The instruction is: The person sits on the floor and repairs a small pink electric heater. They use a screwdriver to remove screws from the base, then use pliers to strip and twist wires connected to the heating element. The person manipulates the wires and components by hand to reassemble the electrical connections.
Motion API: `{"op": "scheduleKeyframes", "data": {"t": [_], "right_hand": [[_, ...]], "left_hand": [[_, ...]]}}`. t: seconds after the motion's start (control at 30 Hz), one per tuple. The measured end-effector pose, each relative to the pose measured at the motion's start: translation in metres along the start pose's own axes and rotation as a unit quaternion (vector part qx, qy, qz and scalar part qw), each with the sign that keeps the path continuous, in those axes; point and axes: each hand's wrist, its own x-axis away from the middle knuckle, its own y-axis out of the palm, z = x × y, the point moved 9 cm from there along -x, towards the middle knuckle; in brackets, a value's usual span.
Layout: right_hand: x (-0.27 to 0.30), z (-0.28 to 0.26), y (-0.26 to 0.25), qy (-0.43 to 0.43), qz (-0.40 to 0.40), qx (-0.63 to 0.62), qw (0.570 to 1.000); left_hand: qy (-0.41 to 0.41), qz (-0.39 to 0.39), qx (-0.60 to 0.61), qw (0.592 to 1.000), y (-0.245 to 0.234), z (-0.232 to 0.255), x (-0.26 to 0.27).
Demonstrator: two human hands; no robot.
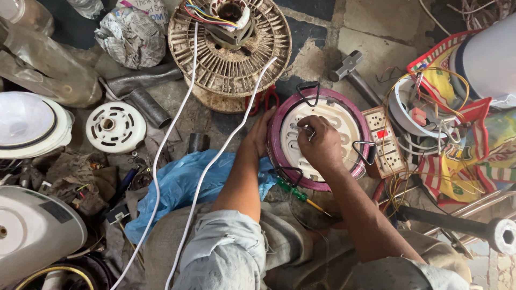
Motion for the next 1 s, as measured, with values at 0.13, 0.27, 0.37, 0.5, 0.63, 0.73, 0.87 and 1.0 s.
{"op": "scheduleKeyframes", "data": {"t": [0.13, 0.27, 0.37, 0.5, 0.63, 0.73, 0.87, 1.0], "right_hand": [[0.001, 0.0, 0.0, 0.008, 0.003, 0.006, 1.0], [-0.002, 0.001, 0.0, 0.014, -0.001, 0.009, 1.0], [-0.001, 0.003, 0.002, 0.02, -0.007, 0.01, 1.0], [0.0, 0.003, 0.002, 0.01, -0.002, 0.007, 1.0], [0.0, 0.004, 0.001, 0.021, 0.0, 0.004, 1.0], [0.001, 0.0, -0.002, 0.002, 0.006, -0.001, 1.0], [-0.002, -0.002, -0.004, 0.013, 0.007, -0.022, 1.0], [-0.006, -0.016, -0.035, -0.02, 0.085, -0.042, 0.995]], "left_hand": [[-0.013, -0.021, 0.02, 0.999, 0.004, -0.002, 0.007], [-0.015, -0.001, -0.015, 1.0, 0.004, 0.002, 0.005], [0.001, -0.023, -0.002, 1.0, 0.004, 0.003, 0.005], [-0.013, -0.02, -0.005, 1.0, 0.004, -0.002, 0.002], [-0.014, -0.024, 0.002, 1.0, 0.003, -0.002, 0.001], [-0.01, 0.023, -0.032, 0.999, -0.004, 0.0, 0.002], [-0.015, 0.022, -0.066, 0.997, -0.01, -0.003, -0.01], [0.033, 0.03, -0.09, 0.995, -0.033, -0.007, -0.039]]}}
